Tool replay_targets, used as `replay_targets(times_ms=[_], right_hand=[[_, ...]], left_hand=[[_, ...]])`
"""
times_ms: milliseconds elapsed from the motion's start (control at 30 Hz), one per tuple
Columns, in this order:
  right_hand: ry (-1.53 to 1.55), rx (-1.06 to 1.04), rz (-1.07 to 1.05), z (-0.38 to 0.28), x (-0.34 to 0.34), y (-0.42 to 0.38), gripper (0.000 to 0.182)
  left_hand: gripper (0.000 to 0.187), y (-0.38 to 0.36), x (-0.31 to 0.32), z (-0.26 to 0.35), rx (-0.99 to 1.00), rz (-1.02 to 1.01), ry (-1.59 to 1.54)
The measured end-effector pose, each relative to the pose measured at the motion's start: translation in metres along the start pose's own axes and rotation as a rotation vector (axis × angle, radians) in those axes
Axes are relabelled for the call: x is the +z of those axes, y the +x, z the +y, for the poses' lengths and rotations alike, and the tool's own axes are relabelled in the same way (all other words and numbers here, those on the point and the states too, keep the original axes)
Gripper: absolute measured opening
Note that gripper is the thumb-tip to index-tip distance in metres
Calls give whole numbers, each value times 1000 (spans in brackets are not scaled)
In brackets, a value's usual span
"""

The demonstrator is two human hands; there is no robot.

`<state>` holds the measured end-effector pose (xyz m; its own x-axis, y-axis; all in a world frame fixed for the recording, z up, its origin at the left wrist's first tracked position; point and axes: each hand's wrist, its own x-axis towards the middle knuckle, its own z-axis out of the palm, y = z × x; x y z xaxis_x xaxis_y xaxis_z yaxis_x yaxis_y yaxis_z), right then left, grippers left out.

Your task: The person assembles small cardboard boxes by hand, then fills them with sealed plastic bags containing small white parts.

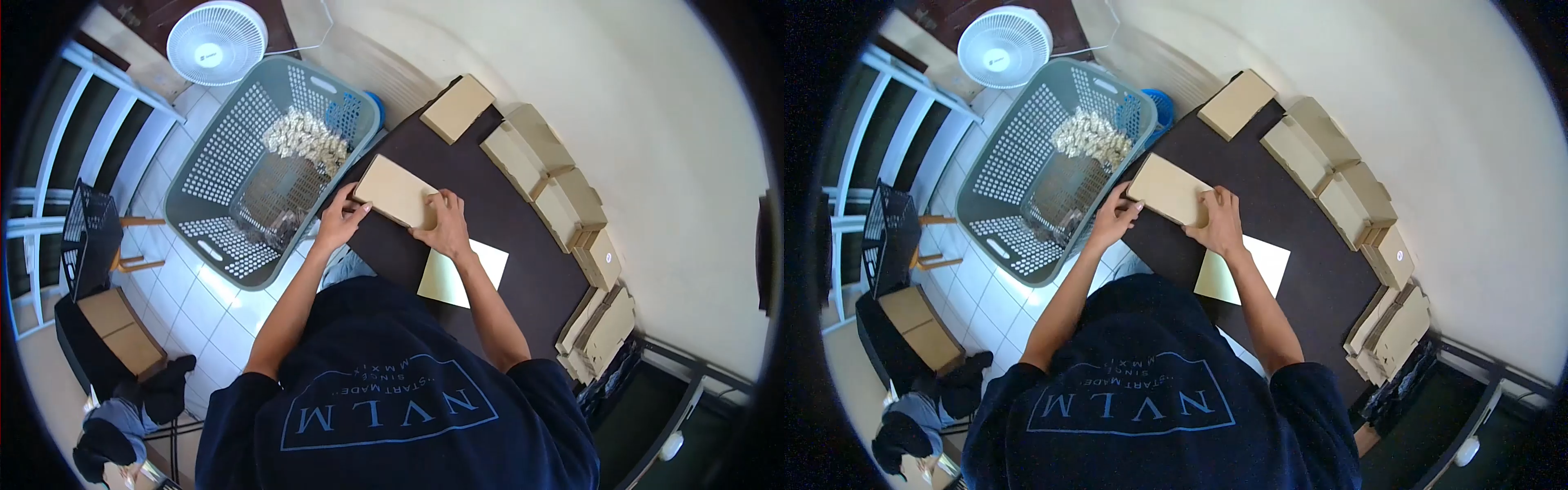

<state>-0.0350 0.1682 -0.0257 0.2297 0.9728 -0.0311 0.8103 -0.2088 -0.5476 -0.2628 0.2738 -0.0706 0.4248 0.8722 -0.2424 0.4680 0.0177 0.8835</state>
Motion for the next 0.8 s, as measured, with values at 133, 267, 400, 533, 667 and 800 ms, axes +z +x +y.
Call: replay_targets(times_ms=[133, 267, 400, 533, 667, 800], right_hand=[[49, 156, 131, -13, -7, -8, 65], [139, 103, 178, 19, -12, -4, 59], [191, 425, 402, 88, -49, 18, 38], [-146, 480, 601, 145, -60, 29, 25], [-214, 566, 439, 167, -62, 29, 16], [-183, 624, 462, 164, -54, 20, 10]], left_hand=[[76, 20, 27, 39, -99, -126, -554], [75, 55, 52, 77, -56, -61, -634], [79, 103, 63, 93, 95, -148, -461], [77, 142, 70, 129, 129, -258, -303], [62, 186, 94, 142, 320, -261, 22], [55, 225, 119, 145, 363, -168, 142]])
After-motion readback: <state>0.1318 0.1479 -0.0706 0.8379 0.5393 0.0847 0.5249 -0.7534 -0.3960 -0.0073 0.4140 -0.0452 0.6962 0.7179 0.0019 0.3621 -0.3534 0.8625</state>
